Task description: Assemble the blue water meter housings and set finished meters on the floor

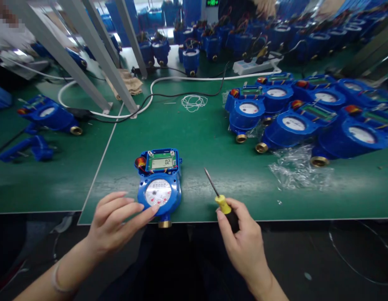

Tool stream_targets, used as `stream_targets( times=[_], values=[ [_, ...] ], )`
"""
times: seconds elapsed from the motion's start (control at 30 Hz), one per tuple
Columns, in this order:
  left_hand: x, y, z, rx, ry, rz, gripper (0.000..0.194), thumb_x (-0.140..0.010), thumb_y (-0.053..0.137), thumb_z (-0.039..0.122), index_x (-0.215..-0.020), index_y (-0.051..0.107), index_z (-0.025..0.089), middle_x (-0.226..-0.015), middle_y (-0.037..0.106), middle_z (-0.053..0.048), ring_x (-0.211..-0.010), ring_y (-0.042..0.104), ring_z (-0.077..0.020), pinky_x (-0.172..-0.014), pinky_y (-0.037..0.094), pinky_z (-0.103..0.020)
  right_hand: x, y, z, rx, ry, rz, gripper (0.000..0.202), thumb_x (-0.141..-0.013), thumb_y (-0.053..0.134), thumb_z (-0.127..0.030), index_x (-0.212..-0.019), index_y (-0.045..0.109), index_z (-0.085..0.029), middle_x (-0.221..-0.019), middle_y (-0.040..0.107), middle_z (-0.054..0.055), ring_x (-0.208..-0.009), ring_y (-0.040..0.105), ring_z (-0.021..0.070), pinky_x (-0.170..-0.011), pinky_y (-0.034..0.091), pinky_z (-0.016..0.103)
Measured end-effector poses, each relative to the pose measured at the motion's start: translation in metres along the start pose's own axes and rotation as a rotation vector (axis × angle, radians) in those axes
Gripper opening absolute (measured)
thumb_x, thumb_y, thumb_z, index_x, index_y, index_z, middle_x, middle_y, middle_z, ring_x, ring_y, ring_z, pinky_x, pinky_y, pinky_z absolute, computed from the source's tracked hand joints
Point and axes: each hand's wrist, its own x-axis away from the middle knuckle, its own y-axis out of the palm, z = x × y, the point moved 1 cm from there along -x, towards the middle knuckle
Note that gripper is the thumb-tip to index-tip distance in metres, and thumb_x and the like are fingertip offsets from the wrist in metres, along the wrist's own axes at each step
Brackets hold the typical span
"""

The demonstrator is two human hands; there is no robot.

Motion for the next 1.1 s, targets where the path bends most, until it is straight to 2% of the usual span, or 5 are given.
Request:
stream_targets(
  times=[0.13, 0.3, 0.43, 0.87, 1.1],
  values=[
    [-0.004, -0.006, 0.000, 0.088, -0.108, -0.003, 0.044, -0.075, 0.083, 0.028, -0.116, 0.067, 0.021, -0.104, 0.062, -0.006, -0.104, 0.052, -0.0239, -0.104, 0.044, -0.043, 0.009, 0.006, 0.004, 0.014, 0.031, -0.016, 0.023, -0.092, 0.057, -0.040, -0.107, 0.062, -0.023, -0.097, 0.074, 0.005, -0.085, 0.072, 0.0223, -0.076, 0.055, 0.032],
    [-0.021, 0.010, -0.005, 0.444, -0.801, 0.196, 0.034, -0.085, 0.067, 0.022, -0.116, 0.055, 0.024, -0.133, 0.050, -0.010, -0.128, 0.049, -0.0276, -0.105, 0.046, -0.051, -0.002, 0.016, -0.010, -0.114, 0.090, 0.063, 0.022, -0.088, 0.062, -0.042, -0.100, 0.061, -0.023, -0.087, 0.071, 0.003, -0.075, 0.068, 0.0197, -0.068, 0.053, 0.029],
    [-0.037, 0.040, -0.003, 0.662, -1.022, 0.288, 0.060, -0.076, 0.070, 0.019, -0.131, 0.045, 0.026, -0.161, 0.022, -0.012, -0.143, 0.037, -0.0315, -0.112, 0.043, -0.052, -0.015, 0.036, -0.054, -0.335, 0.088, -0.063, 0.025, -0.084, 0.067, -0.045, -0.094, 0.057, -0.024, -0.071, 0.062, -0.002, -0.061, 0.059, 0.0162, -0.059, 0.048, 0.027],
    [-0.043, 0.046, 0.003, 0.738, -1.142, 0.376, 0.064, -0.072, 0.066, 0.011, -0.129, 0.042, 0.024, -0.152, 0.044, -0.015, -0.142, 0.042, -0.0306, -0.113, 0.042, -0.055, -0.027, 0.060, -0.079, -0.519, 0.191, -0.197, 0.026, -0.079, 0.069, -0.042, -0.089, 0.053, -0.024, -0.067, 0.058, -0.004, -0.056, 0.054, 0.0143, -0.055, 0.043, 0.026],
    [-0.027, 0.027, 0.001, 0.829, -0.943, 0.404, 0.066, -0.077, 0.059, 0.009, -0.136, 0.038, 0.029, -0.164, 0.021, -0.013, -0.147, 0.033, -0.0297, -0.117, 0.034, -0.057, -0.026, 0.061, -0.078, -0.544, 0.194, -0.187, 0.028, -0.081, 0.070, -0.043, -0.094, 0.054, -0.024, -0.071, 0.059, -0.004, -0.061, 0.056, 0.0147, -0.059, 0.044, 0.027]
  ],
)
